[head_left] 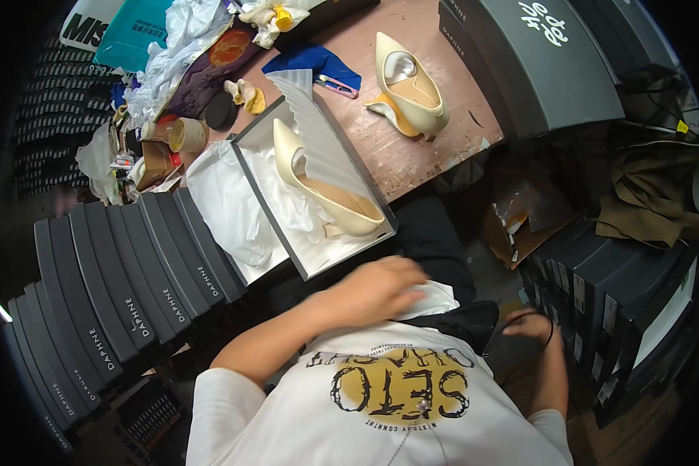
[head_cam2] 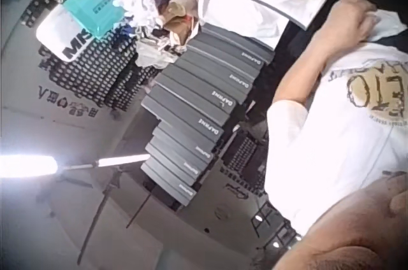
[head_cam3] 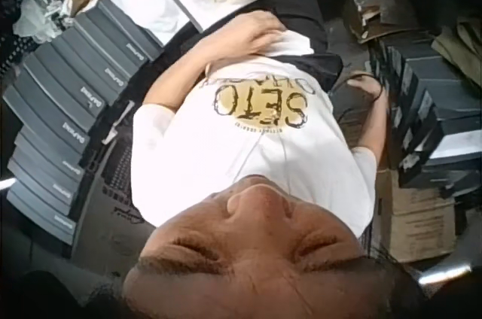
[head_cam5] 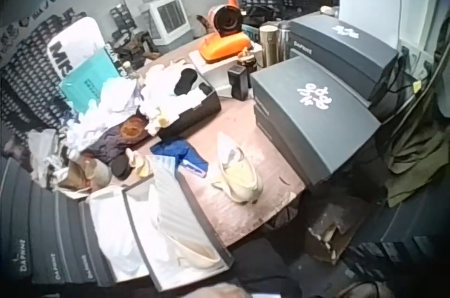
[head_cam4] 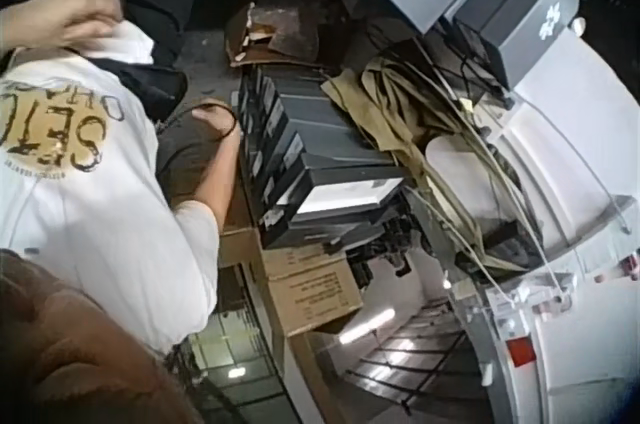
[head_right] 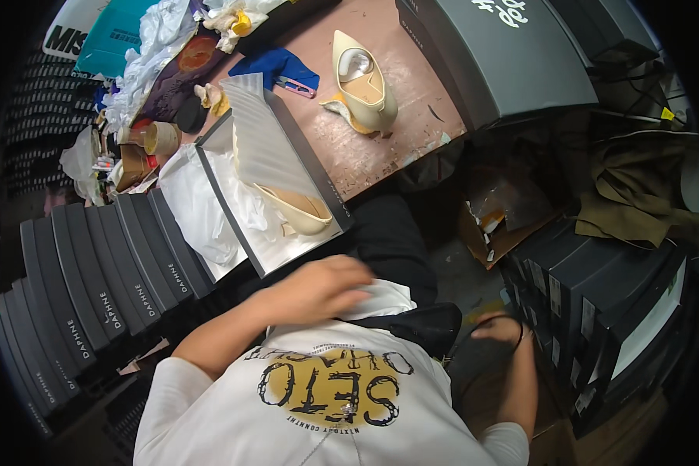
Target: The person is cleaning and packaging shoes into boxes using protective paper and foam inserts.
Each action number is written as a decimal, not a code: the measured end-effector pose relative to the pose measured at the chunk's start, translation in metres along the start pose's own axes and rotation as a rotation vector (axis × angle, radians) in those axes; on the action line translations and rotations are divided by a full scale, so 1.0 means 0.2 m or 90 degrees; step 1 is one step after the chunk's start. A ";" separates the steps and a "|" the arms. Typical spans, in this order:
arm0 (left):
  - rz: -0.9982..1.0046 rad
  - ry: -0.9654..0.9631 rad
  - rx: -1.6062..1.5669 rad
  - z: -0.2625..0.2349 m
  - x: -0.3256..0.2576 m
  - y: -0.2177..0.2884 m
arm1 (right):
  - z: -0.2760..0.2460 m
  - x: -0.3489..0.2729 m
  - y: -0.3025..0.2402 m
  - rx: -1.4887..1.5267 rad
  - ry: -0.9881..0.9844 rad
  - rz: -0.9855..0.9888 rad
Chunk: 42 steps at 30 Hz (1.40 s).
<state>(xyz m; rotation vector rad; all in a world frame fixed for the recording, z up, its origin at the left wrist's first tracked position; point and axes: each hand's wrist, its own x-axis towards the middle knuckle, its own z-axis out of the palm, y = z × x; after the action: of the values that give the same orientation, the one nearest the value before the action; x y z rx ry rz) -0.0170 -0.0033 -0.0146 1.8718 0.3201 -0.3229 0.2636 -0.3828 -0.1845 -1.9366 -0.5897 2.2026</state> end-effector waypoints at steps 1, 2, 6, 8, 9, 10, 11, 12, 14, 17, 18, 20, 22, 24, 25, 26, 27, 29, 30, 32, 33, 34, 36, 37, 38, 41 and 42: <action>-0.065 0.069 -0.042 -0.11 -0.20 -0.06 | -0.17 -0.02 -0.12 -0.265 0.078 -0.061; -0.156 0.151 -0.058 -0.14 -0.39 -0.05 | -0.31 -0.04 -0.15 -0.425 0.179 -0.099; -0.416 -0.014 -0.062 0.08 -1.02 -0.20 | -0.40 -0.22 -1.08 -0.511 0.368 -0.203; -0.554 -0.136 -0.229 0.30 -1.16 -0.12 | -0.23 -0.18 -1.41 -0.317 0.093 -0.379; -0.598 0.014 -0.317 0.56 -1.29 -0.21 | -0.11 -0.15 -1.52 -0.311 -0.030 -0.444; -0.632 0.165 -0.400 0.74 -1.38 -0.32 | 0.02 -0.14 -1.60 -0.301 -0.150 -0.503; -0.657 0.105 -0.291 0.77 -1.33 -0.31 | 0.14 -0.12 -1.64 -0.339 -0.221 -0.485; -0.652 0.125 -0.279 0.84 -1.33 -0.33 | 0.22 -0.09 -1.66 -0.378 -0.296 -0.463; -0.628 0.221 -0.296 1.00 -1.37 -0.37 | 0.28 -0.03 -1.66 -0.475 -0.302 -0.402; -0.562 0.382 -0.248 1.22 -1.40 -0.44 | 0.27 -0.03 -1.67 -0.445 -0.303 -0.407; -0.535 0.438 -0.222 1.29 -1.40 -0.47 | 0.27 -0.02 -1.66 -0.467 -0.315 -0.396; -0.504 0.526 -0.173 1.34 -1.38 -0.47 | 0.26 -0.01 -1.64 -0.445 -0.327 -0.396; -0.521 0.600 -0.127 1.25 -1.33 -0.39 | 0.22 0.02 -1.59 -0.424 -0.350 -0.380; -0.537 0.690 -0.083 1.05 -1.18 -0.25 | 0.19 0.00 -1.55 -0.430 -0.360 -0.357; -0.544 0.733 -0.059 0.93 -1.12 -0.21 | 0.17 0.00 -1.52 -0.455 -0.367 -0.329; -0.484 0.729 -0.028 0.85 -1.09 -0.23 | 0.15 0.00 -1.48 -0.478 -0.376 -0.300; -0.420 0.718 0.012 0.76 -1.06 -0.26 | 0.14 -0.02 -1.45 -0.475 -0.375 -0.264; -0.332 0.652 0.061 0.61 -1.00 -0.31 | 0.12 -0.03 -1.38 -0.469 -0.359 -0.249; -0.307 0.601 0.072 0.54 -0.96 -0.35 | 0.12 -0.02 -1.39 -0.491 -0.355 -0.259; -0.290 0.469 0.007 0.41 -0.96 -0.38 | 0.15 -0.15 -1.65 -0.661 -0.167 -0.313; -0.290 0.382 -0.070 0.31 -0.98 -0.36 | 0.17 -0.20 -1.78 -0.604 -0.078 -0.444; -0.287 0.296 -0.144 0.22 -1.00 -0.35 | 0.23 -0.24 -1.92 -0.478 0.003 -0.519; -0.217 0.347 -0.187 0.03 -1.01 -0.34 | 0.37 -0.22 -2.11 -0.292 0.107 -0.645; -0.205 0.456 -0.177 -0.07 -0.98 -0.33 | 0.42 -0.12 -2.17 -0.336 0.208 -0.765; -0.191 0.563 -0.164 -0.17 -0.96 -0.33 | 0.48 -0.05 -2.21 -0.426 0.269 -0.767; -0.244 0.731 0.046 -0.52 -0.90 -0.42 | 0.58 0.12 -2.31 -0.621 0.367 -0.680; -0.277 0.752 0.068 -0.63 -0.88 -0.48 | 0.60 0.17 -2.33 -0.639 0.335 -0.606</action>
<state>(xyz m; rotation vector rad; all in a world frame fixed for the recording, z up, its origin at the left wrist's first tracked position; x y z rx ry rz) -0.2069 0.1361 0.0067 1.8961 1.5280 0.5443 0.0748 0.0322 -0.0256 -1.7528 -2.1637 0.7720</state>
